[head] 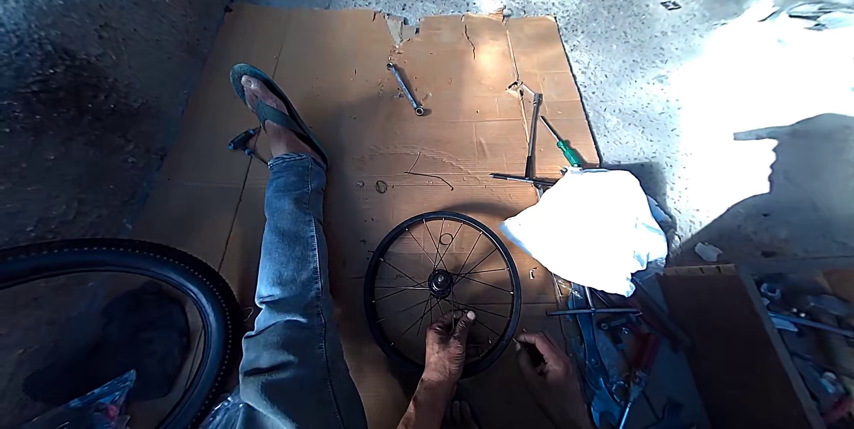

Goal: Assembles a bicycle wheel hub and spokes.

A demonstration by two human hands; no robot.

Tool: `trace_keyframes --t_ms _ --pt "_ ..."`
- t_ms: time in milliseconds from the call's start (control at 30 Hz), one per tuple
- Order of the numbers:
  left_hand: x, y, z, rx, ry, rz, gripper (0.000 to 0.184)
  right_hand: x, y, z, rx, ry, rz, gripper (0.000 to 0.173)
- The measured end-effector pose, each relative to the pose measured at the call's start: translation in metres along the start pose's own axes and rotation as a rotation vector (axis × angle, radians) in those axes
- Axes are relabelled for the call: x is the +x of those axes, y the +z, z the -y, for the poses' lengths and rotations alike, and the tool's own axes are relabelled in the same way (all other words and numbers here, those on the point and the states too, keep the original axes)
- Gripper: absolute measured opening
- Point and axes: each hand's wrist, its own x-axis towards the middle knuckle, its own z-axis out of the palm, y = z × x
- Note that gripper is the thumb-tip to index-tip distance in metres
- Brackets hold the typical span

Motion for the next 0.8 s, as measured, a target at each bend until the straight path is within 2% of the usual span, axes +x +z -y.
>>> trace_keyframes --t_ms 67,267,667,800 --pt "0.001 0.001 0.000 -0.012 -0.002 0.005 0.015 0.004 0.005 0.006 0.063 -0.058 -0.045 0.017" --pt "-0.001 0.004 -0.006 -0.066 -0.060 0.021 0.017 0.002 0.019 0.008 0.077 -0.032 -0.112 0.015" --pt "-0.002 0.004 -0.007 -0.087 -0.115 0.022 0.019 0.004 0.022 0.011 0.123 0.019 -0.128 0.012" --pt "-0.001 0.003 -0.005 -0.052 -0.125 0.079 0.016 0.005 0.018 0.009 0.203 0.041 -0.079 0.012"
